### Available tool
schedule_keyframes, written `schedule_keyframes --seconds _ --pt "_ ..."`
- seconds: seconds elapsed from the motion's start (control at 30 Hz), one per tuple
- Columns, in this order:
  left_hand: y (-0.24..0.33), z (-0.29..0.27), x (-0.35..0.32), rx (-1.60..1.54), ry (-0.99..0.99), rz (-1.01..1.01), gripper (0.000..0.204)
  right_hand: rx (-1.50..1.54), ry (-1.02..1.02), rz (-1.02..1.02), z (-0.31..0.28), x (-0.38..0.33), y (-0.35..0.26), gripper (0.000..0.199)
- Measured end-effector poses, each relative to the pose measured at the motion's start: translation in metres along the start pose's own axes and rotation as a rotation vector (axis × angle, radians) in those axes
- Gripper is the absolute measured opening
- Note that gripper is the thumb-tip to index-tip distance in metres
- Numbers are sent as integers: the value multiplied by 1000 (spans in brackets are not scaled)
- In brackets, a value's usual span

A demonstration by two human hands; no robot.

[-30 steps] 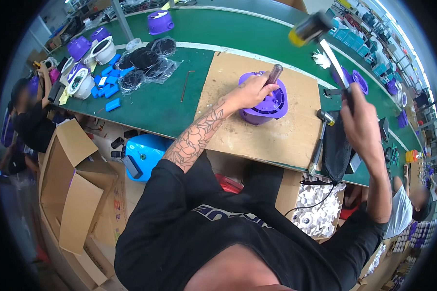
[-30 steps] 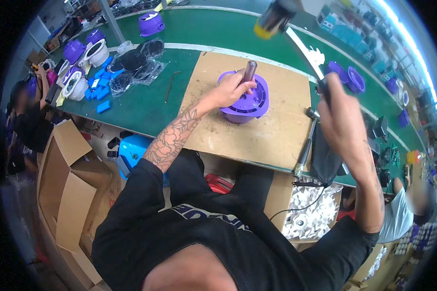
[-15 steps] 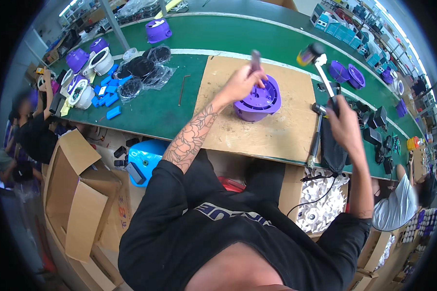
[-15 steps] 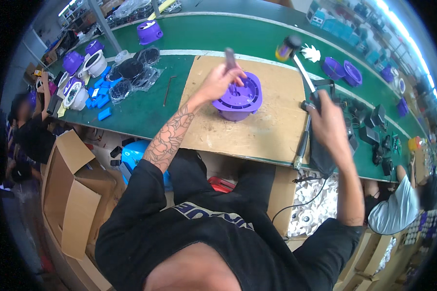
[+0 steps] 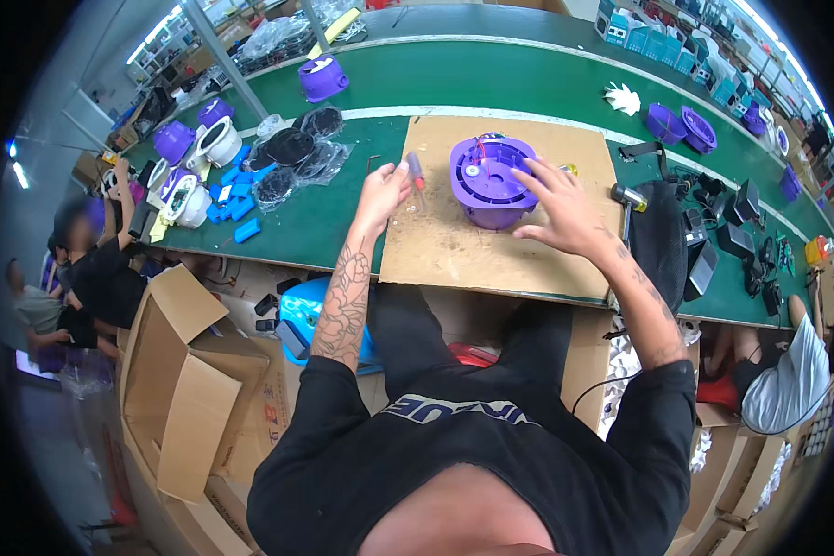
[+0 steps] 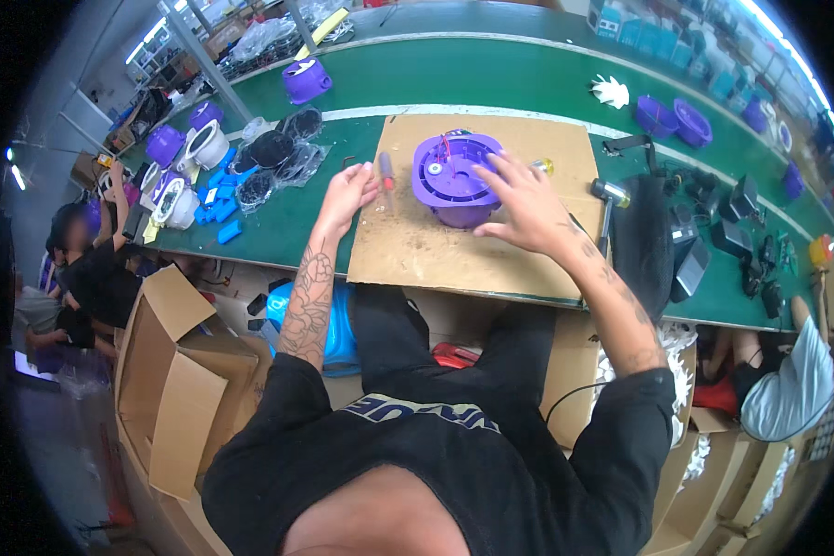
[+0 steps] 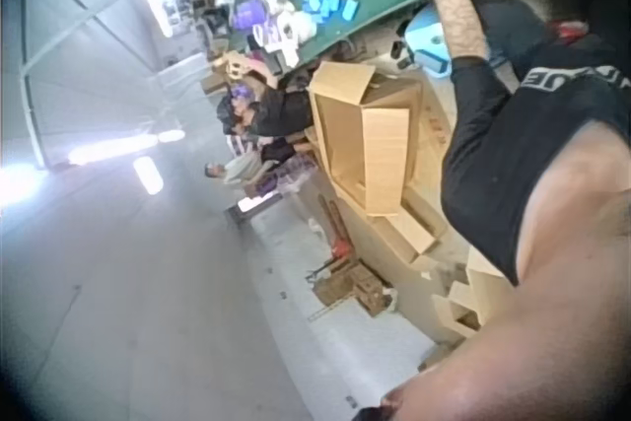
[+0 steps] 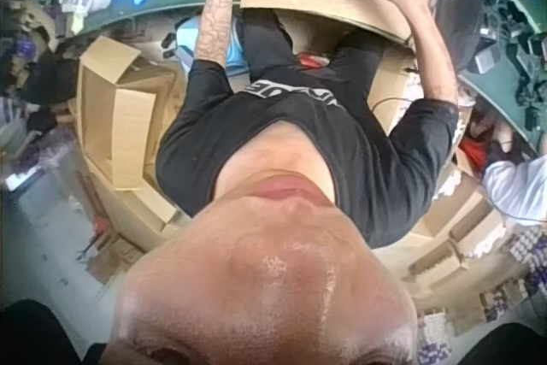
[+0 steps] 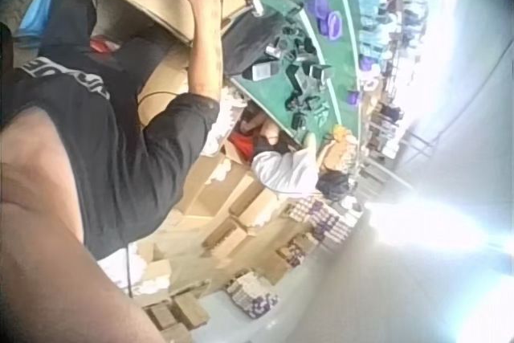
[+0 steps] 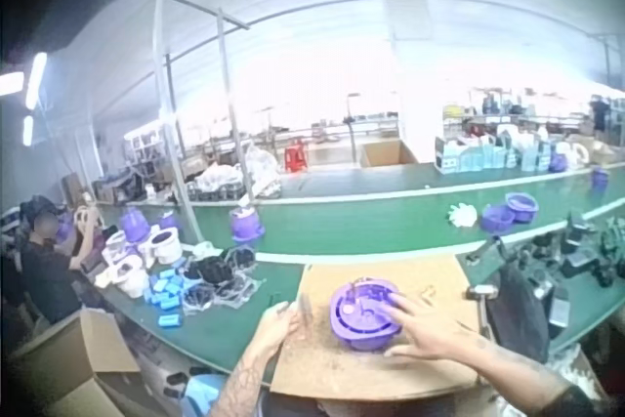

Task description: Assembling internal components of small electric fans using a rubber mallet and screwdriver.

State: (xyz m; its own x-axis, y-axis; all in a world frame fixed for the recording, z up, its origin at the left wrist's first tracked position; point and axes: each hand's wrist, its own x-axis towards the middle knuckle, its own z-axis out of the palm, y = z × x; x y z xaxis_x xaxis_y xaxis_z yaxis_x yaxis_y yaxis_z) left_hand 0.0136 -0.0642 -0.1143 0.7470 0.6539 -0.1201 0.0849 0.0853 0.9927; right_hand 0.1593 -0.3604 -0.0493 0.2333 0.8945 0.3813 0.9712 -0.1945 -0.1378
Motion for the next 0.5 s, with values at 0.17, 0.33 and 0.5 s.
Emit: schedule_keyframes --seconds 0.17,0.33,0.5 --pt "-2 21 -39 109 -127 211 60 -25 -150 -39 28 25 17 73" --pt "-23 81 -63 161 -342 540 107 298 -24 128 22 26 1 63" --pt "-21 94 -54 -50 -417 449 109 395 56 231 2 22 -2 61"
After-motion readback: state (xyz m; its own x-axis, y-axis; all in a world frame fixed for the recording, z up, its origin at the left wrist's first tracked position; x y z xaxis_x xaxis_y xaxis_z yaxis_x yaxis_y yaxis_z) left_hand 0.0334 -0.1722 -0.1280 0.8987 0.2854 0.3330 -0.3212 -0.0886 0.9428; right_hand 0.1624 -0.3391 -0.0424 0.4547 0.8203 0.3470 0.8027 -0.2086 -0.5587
